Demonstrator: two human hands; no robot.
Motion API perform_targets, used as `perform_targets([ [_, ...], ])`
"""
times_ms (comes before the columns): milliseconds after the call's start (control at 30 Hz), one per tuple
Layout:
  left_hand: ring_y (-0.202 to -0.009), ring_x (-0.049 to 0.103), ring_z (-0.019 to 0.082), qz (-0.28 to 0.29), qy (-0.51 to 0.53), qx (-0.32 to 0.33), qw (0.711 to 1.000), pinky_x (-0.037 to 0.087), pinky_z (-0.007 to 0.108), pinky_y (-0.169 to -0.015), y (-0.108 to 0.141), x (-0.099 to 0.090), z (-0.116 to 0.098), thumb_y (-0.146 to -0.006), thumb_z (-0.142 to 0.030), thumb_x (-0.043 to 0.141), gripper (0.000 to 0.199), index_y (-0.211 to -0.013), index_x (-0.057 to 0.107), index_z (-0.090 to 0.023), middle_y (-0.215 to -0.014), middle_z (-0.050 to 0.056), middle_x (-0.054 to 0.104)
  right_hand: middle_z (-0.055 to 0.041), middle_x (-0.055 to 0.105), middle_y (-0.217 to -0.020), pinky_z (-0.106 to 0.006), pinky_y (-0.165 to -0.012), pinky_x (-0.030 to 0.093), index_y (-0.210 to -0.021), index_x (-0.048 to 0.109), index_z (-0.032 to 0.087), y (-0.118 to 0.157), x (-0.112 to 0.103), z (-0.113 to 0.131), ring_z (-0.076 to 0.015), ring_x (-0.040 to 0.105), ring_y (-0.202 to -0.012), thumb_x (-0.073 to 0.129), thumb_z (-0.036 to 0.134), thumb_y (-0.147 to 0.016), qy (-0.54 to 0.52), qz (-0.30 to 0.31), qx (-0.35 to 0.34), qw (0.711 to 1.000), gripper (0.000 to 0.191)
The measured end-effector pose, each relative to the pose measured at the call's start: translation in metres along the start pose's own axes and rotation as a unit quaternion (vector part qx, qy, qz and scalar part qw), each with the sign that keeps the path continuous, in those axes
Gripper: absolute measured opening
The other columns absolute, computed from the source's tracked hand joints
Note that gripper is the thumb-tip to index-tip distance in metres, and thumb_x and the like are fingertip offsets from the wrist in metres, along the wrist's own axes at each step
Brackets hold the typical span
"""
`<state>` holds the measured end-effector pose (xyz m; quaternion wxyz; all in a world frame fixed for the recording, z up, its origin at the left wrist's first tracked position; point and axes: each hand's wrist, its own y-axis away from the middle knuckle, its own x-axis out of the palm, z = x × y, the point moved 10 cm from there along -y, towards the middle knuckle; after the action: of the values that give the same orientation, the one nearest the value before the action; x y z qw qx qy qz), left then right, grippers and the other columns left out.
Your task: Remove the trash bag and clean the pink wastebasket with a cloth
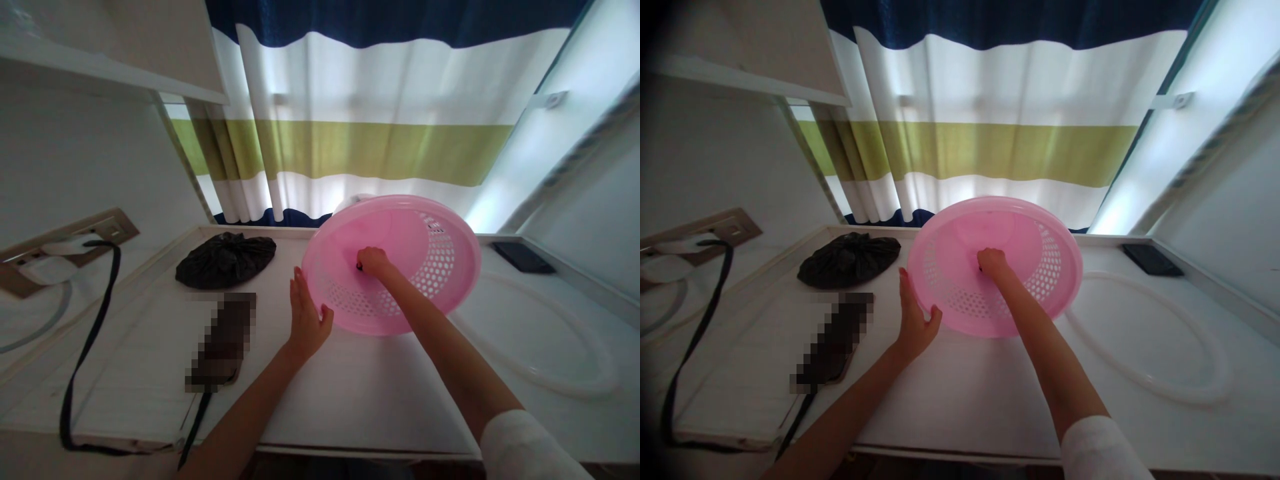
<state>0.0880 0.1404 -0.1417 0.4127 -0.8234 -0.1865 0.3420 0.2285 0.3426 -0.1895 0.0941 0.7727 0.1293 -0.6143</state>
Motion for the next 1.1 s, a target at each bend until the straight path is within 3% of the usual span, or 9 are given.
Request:
perform_targets([
  [133,-0.128,0.003,0.027,0.011,0.000,0.006,1.000,0.014,0.046,-0.102,0.000,0.003,0.001,-0.071,-0.013,0.044,0.082,-0.132,-0.010,-0.015,-0.141,0.011,-0.004,-0.0144,0.062,-0.092,-0.029,-0.068,0.043,-0.095,0.062,0.014,-0.018,0.005,-0.008,-0.0218,0.057,-0.084,0.047,0.022,-0.074,-0.008,-0.003,0.014,1.000,0.027],
  [467,-0.127,0.007,0.029,-0.029,0.023,0.029,0.999,0.020,0.052,-0.098,-0.001,0.002,0.005,-0.068,-0.007,0.045,0.074,-0.131,0.008,-0.019,-0.140,0.013,0.001,-0.0145,0.061,-0.094,-0.029,-0.069,0.042,-0.095,0.062,0.014,-0.057,0.009,-0.021,-0.0215,0.056,-0.086,0.045,0.024,-0.077,-0.017,-0.032,0.035,0.999,0.026],
  [667,-0.127,0.007,0.029,-0.018,0.023,0.016,0.999,0.021,0.051,-0.098,-0.001,0.006,0.009,-0.068,-0.008,0.046,0.075,-0.132,0.006,-0.016,-0.139,0.015,0.003,-0.0141,0.061,-0.094,-0.029,-0.068,0.042,-0.094,0.062,0.016,-0.075,0.014,-0.028,-0.0219,0.056,-0.087,0.047,0.024,-0.075,-0.018,-0.024,0.051,0.998,0.026],
  [867,-0.127,0.005,0.030,0.010,-0.030,0.008,0.999,0.025,0.049,-0.097,0.001,0.015,0.013,-0.069,-0.011,0.046,0.079,-0.133,0.001,-0.016,-0.139,0.014,-0.003,-0.0145,0.061,-0.095,-0.028,-0.067,0.042,-0.095,0.063,0.016,-0.081,0.018,-0.032,-0.0218,0.056,-0.086,0.047,0.024,-0.075,-0.017,-0.013,0.052,0.998,0.027],
  [1100,-0.127,0.006,0.031,0.000,-0.121,0.001,0.993,0.031,0.048,-0.093,0.002,0.019,0.015,-0.069,-0.024,0.054,0.086,-0.133,-0.003,-0.018,-0.139,0.013,-0.007,-0.0112,0.063,-0.092,-0.028,-0.068,0.042,-0.092,0.064,0.019,-0.071,0.015,-0.028,-0.0204,0.057,-0.085,0.046,0.023,-0.073,-0.023,-0.007,0.028,0.999,0.027],
])
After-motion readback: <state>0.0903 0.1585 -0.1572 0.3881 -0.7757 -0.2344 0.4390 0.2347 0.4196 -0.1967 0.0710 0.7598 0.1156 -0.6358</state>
